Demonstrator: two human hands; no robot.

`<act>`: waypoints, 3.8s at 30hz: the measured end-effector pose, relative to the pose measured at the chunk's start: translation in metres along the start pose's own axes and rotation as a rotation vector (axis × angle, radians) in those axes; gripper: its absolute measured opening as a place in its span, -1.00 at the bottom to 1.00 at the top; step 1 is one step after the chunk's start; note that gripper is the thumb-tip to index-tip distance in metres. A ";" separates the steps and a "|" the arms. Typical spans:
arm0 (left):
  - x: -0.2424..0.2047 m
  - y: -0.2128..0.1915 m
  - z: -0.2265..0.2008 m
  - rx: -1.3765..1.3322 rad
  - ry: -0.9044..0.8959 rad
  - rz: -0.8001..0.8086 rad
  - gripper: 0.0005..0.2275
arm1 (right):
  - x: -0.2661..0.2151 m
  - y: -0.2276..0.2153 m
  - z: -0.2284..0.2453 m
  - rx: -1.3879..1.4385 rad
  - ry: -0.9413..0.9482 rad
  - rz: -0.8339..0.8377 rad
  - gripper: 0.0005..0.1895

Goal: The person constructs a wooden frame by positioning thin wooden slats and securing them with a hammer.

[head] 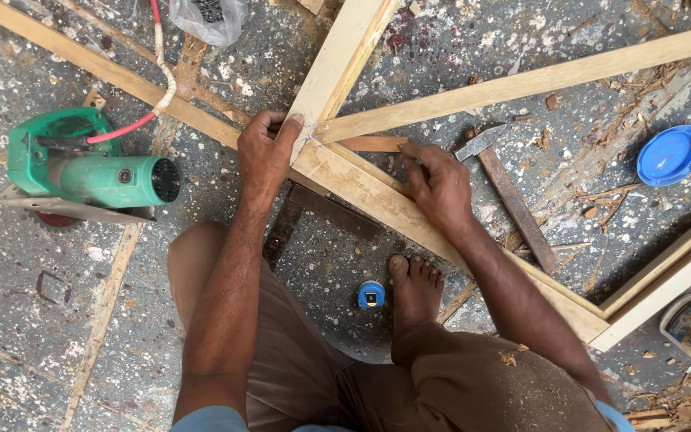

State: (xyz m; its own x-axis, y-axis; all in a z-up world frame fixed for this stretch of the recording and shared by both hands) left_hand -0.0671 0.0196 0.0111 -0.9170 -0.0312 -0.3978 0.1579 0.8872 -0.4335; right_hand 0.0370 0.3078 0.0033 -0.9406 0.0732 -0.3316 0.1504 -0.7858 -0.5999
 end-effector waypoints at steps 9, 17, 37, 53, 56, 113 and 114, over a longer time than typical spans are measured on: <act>0.010 0.010 0.023 0.196 -0.003 0.010 -0.75 | -0.016 -0.013 0.008 -0.082 -0.155 -0.089 -0.78; 0.010 -0.019 -0.007 0.258 0.358 -0.333 -0.87 | -0.020 0.003 -0.010 -0.075 -0.108 -0.017 -0.76; 0.172 -0.067 -0.057 0.983 0.646 -0.347 -0.93 | -0.020 0.001 -0.024 0.098 0.007 0.029 -0.77; 0.193 -0.058 -0.024 1.007 0.534 -0.262 -0.87 | -0.021 -0.002 -0.028 0.136 -0.048 -0.028 -0.78; 0.159 -0.078 -0.042 0.836 0.700 -0.364 -0.96 | -0.021 0.000 -0.026 0.138 -0.046 -0.031 -0.79; -0.042 0.042 -0.004 0.105 0.562 -0.368 -0.90 | -0.096 -0.101 -0.100 -0.333 0.120 -0.169 -0.61; -0.043 0.042 -0.003 0.087 0.548 -0.366 -0.90 | -0.095 -0.100 -0.099 -0.351 0.124 -0.149 -0.55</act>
State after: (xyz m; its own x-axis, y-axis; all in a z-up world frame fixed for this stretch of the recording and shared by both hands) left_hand -0.0226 0.0599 0.0124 -0.9670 -0.0642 0.2466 -0.1911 0.8229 -0.5351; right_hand 0.1412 0.4399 0.0223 -0.9192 0.2614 -0.2946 0.1298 -0.5052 -0.8532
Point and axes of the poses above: each hand's wrist, its own x-axis towards the middle knuckle, its own y-axis out of the palm, z = x × y, the point moved 8 cm from there along x, towards the middle knuckle
